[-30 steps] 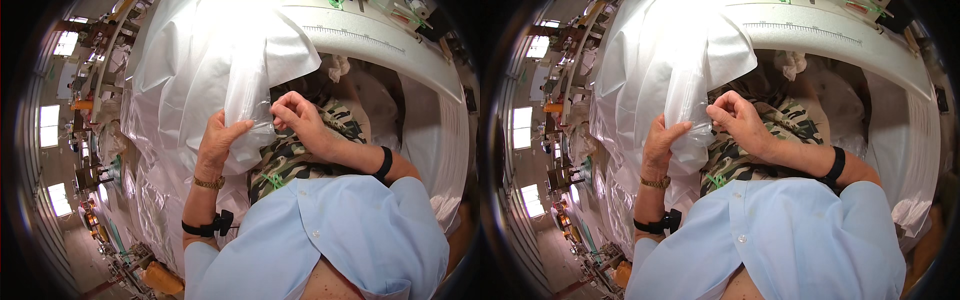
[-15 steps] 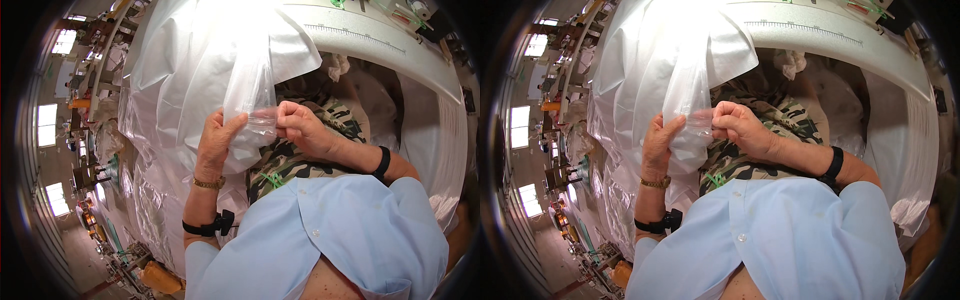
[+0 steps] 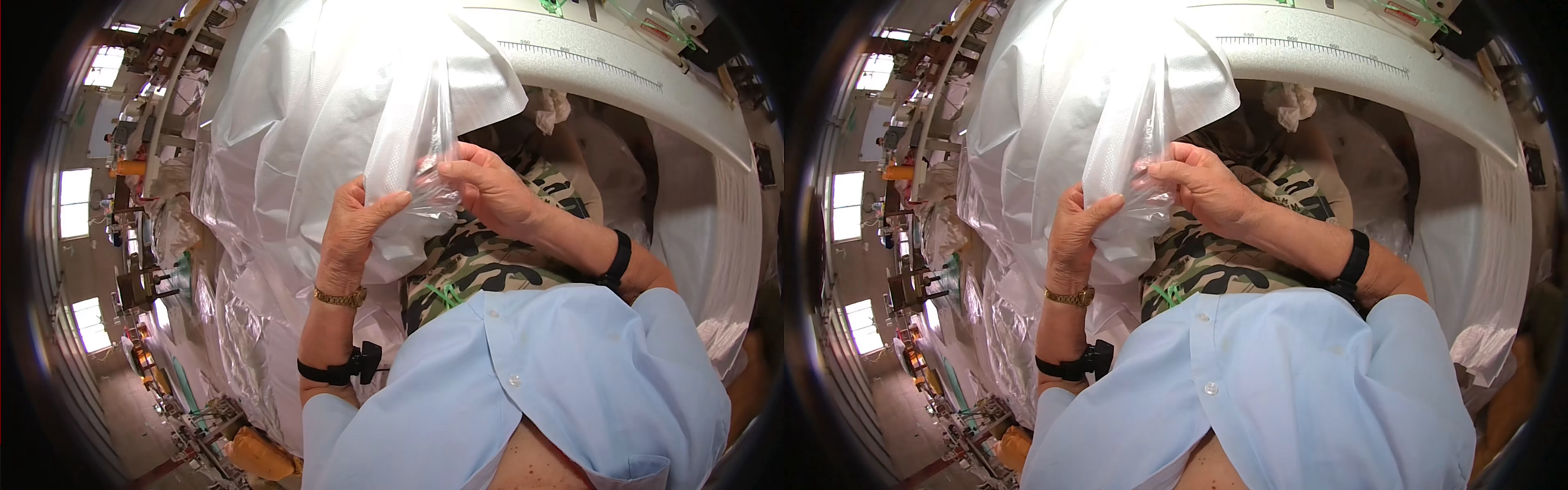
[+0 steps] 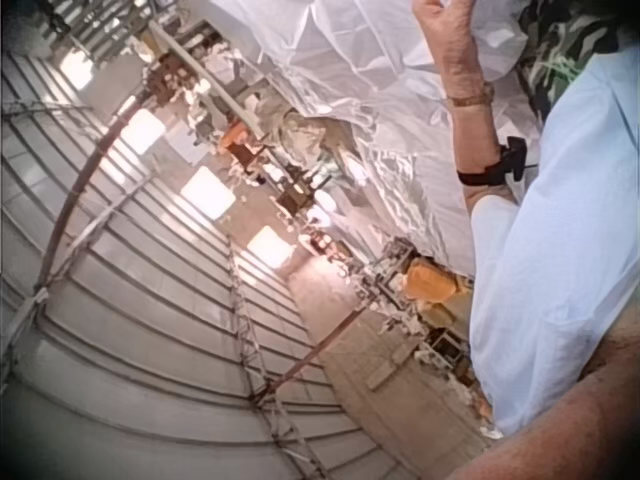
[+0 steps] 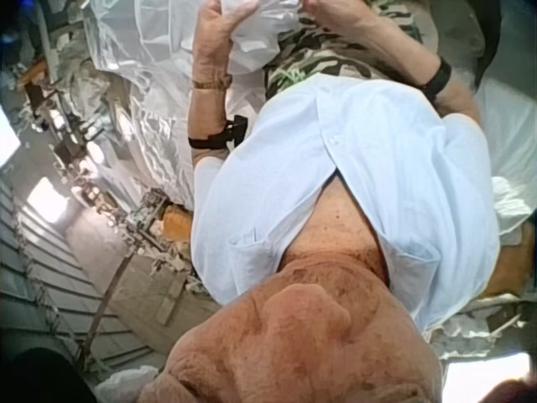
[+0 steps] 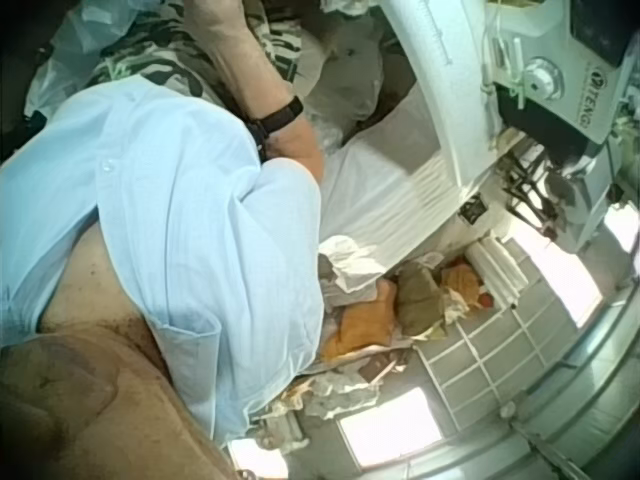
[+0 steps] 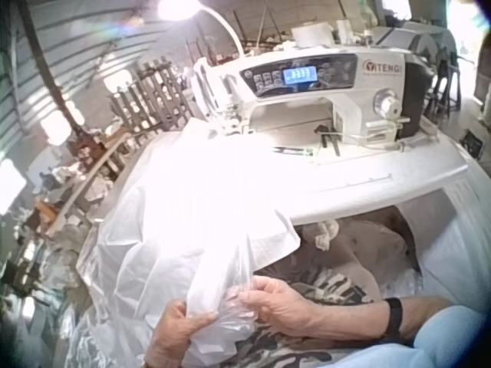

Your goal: The person folds the edge of a white plastic sheet, aligns it under the needle of a sewing machine, and sews the seam. They repeat this process of folding and sewing in sections until the entire length of the sheet is seamed.

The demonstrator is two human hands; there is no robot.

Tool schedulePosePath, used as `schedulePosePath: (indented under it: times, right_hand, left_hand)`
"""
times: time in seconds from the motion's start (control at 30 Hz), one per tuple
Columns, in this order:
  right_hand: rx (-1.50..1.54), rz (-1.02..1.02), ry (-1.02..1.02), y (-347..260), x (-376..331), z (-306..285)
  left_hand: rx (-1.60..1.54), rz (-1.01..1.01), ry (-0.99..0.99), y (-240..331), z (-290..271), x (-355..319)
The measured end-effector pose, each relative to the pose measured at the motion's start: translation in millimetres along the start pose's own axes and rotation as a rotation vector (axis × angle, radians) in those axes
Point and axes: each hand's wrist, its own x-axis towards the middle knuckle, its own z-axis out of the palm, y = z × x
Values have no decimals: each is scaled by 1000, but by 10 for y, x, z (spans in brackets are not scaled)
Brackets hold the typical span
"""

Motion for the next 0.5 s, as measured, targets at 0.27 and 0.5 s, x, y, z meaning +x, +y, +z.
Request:
schedulePosePath:
  times: [0.27, 0.5]
  right_hand:
    - [257, 0, -58, -5, -42, 23]
    - [120, 53, -60, -29, -77, 55]
  left_hand:
    - [-11, -13, -1, -7, -38, 20]
    - [-65, -14, -43, 16, 6, 19]
